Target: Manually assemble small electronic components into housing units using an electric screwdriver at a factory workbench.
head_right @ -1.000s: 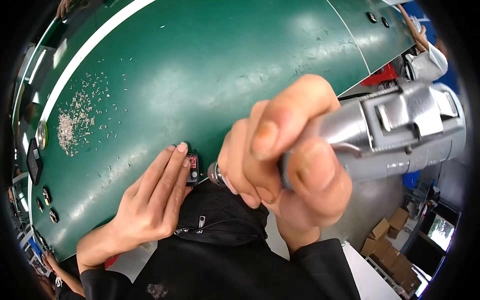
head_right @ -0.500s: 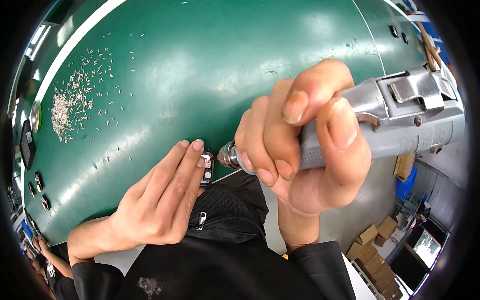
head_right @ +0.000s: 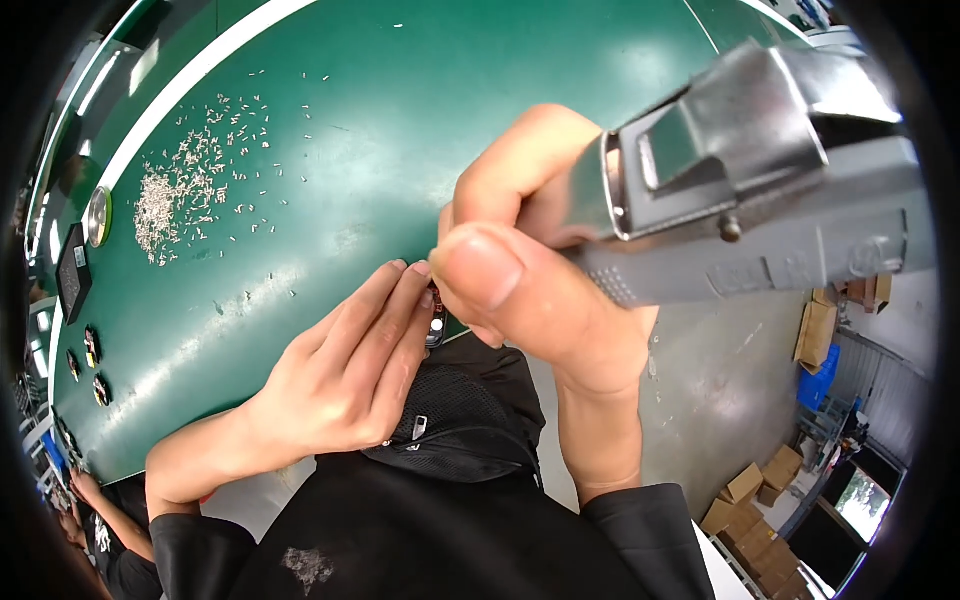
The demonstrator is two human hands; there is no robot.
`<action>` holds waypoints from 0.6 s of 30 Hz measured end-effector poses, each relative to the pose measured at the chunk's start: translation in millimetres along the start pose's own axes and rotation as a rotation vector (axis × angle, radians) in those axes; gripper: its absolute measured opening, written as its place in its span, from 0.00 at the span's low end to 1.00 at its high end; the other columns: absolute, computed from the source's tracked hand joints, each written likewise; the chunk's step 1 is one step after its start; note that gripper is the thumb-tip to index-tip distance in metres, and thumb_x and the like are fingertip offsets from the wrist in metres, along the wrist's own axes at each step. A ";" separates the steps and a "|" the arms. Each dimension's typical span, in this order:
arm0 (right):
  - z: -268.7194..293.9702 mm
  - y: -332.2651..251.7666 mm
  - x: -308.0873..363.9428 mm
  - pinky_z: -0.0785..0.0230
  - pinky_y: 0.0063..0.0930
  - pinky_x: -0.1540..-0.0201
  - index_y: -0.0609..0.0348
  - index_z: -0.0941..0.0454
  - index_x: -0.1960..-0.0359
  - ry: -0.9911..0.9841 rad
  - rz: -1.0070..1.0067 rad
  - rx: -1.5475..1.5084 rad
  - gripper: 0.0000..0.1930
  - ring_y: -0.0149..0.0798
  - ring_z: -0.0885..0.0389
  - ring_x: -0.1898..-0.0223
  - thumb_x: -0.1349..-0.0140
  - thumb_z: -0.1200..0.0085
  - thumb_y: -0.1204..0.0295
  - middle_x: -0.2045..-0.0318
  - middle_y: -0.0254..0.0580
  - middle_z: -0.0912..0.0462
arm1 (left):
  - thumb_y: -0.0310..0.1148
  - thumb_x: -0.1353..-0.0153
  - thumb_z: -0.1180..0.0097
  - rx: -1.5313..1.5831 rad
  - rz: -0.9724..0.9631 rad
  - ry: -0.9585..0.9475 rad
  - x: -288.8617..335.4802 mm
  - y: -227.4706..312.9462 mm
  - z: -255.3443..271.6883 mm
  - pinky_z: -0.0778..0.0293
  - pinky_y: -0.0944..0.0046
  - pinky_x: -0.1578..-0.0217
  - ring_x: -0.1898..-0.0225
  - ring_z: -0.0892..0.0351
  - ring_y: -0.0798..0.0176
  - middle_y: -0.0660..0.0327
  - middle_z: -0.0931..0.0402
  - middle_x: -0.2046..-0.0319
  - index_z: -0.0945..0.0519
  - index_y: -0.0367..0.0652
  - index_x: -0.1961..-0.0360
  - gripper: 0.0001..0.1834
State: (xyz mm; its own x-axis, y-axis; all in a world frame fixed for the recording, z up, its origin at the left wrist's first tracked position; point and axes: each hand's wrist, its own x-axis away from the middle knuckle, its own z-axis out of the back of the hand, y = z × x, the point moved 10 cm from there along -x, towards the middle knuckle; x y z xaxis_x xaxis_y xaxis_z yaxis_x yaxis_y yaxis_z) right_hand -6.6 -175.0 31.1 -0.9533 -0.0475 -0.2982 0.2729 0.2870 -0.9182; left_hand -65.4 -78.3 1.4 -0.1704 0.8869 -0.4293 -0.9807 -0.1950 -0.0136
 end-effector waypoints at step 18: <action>47.9 23.5 28.1 0.39 0.20 0.88 0.54 0.36 0.75 0.123 0.134 -0.806 0.12 0.25 0.39 0.94 0.41 0.43 0.74 0.93 0.31 0.36 | 0.17 0.51 0.45 -0.122 0.904 -0.039 199.0 -97.1 103.0 0.30 0.53 0.47 0.47 0.29 0.45 0.47 0.31 0.46 0.27 0.35 0.48 0.25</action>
State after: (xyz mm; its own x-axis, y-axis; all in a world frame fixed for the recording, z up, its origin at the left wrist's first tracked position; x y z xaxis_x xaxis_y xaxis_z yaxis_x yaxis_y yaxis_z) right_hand -20.8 -215.4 -11.4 -0.9394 0.1274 -0.3183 0.2536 0.8831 -0.3947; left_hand -14.0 160.2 10.3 -0.8745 0.3875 -0.2916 -0.4551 -0.8635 0.2172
